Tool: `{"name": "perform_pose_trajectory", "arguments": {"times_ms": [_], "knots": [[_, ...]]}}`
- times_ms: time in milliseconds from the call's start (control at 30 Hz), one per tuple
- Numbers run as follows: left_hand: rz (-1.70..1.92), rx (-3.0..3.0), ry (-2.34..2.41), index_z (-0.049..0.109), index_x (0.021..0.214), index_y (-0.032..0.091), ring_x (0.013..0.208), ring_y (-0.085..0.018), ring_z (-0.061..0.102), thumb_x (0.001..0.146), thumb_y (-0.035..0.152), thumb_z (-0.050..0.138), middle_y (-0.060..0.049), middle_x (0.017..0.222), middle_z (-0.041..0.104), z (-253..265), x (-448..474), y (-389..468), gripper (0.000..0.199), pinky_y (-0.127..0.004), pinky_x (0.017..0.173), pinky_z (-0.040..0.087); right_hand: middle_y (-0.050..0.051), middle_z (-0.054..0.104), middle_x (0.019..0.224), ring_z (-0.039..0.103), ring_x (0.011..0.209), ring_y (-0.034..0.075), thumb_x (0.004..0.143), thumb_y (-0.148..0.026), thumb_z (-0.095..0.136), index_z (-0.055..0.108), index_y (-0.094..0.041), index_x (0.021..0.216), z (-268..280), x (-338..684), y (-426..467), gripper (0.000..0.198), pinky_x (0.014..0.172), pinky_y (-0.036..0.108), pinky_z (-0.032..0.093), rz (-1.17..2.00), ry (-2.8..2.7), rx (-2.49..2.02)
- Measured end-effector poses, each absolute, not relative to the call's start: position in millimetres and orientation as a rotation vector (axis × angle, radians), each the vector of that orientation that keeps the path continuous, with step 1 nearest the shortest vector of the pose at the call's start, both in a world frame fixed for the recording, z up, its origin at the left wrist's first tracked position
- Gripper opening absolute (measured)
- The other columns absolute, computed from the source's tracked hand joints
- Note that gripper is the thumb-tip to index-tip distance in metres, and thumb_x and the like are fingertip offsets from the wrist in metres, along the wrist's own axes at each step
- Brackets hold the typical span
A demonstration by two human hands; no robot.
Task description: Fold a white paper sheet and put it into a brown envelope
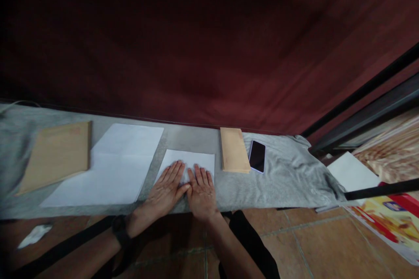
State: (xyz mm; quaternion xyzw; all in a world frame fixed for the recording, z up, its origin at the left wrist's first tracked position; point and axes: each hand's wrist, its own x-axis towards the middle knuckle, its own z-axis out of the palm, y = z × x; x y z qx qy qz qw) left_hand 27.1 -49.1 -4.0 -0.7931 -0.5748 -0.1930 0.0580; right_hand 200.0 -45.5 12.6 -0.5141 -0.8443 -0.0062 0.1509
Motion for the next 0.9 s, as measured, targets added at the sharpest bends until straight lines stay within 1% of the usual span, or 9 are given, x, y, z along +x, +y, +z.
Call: {"name": "perform_pose_trajectory", "arguments": {"times_ms": [133, 300, 433, 667, 800, 900], "knots": [[-0.561, -2.329, -1.838, 0.035, 0.150, 0.001, 0.149, -0.030, 0.028, 0.100, 0.053, 0.030, -0.023, 0.157, 0.037, -3, 19, -50, 0.073, -0.047, 0.120, 0.030, 0.008, 0.037, 0.159, 0.036, 0.145, 0.027, 0.104, -0.036, 0.044, 0.039, -0.022, 0.153, 13, 209, -45, 0.051, 0.119, 0.045, 0.029, -0.036, -2.394, -1.498], [-0.491, -2.275, -1.935, 0.037, 0.148, -0.001, 0.149, -0.032, 0.029, 0.100, 0.050, 0.032, -0.023, 0.157, 0.036, -1, 10, -51, 0.070, -0.048, 0.120, 0.031, 0.011, 0.038, 0.158, 0.036, 0.145, 0.027, 0.105, -0.035, 0.040, 0.038, -0.017, 0.153, 14, 224, -44, 0.051, 0.118, 0.046, 0.030, -0.078, -2.406, -1.525], [-0.441, -2.258, -1.993, 0.037, 0.149, 0.000, 0.149, -0.031, 0.029, 0.099, 0.048, 0.035, -0.022, 0.158, 0.034, 2, 6, -53, 0.069, -0.047, 0.121, 0.029, 0.012, 0.038, 0.158, 0.035, 0.146, 0.026, 0.105, -0.034, 0.038, 0.038, -0.016, 0.153, 14, 238, -45, 0.051, 0.118, 0.045, 0.030, -0.083, -2.398, -1.546], [-0.378, -2.232, -2.030, 0.039, 0.148, 0.000, 0.149, -0.029, 0.030, 0.100, 0.041, 0.031, -0.020, 0.158, 0.035, 7, -3, -57, 0.064, -0.044, 0.121, 0.028, 0.011, 0.039, 0.158, 0.038, 0.144, 0.025, 0.106, -0.033, 0.033, 0.035, -0.016, 0.154, 9, 258, -49, 0.051, 0.118, 0.046, 0.030, -0.059, -2.369, -1.580], [-0.368, -2.203, -2.058, 0.042, 0.146, -0.002, 0.148, -0.031, 0.032, 0.099, 0.038, 0.033, -0.022, 0.155, 0.039, 14, -3, -58, 0.062, -0.045, 0.121, 0.028, 0.013, 0.043, 0.155, 0.040, 0.143, 0.025, 0.106, -0.032, 0.031, 0.041, -0.013, 0.151, 13, 259, -48, 0.050, 0.118, 0.047, 0.031, -0.008, -2.328, -1.586], [-0.425, -2.215, -2.000, 0.040, 0.147, -0.002, 0.148, -0.031, 0.031, 0.099, 0.036, 0.033, -0.022, 0.156, 0.037, 24, 6, -58, 0.061, -0.046, 0.122, 0.027, 0.015, 0.048, 0.151, 0.042, 0.141, 0.025, 0.106, -0.033, 0.029, 0.047, -0.010, 0.147, 22, 256, -43, 0.050, 0.118, 0.046, 0.033, 0.053, -2.235, -1.572]]}}
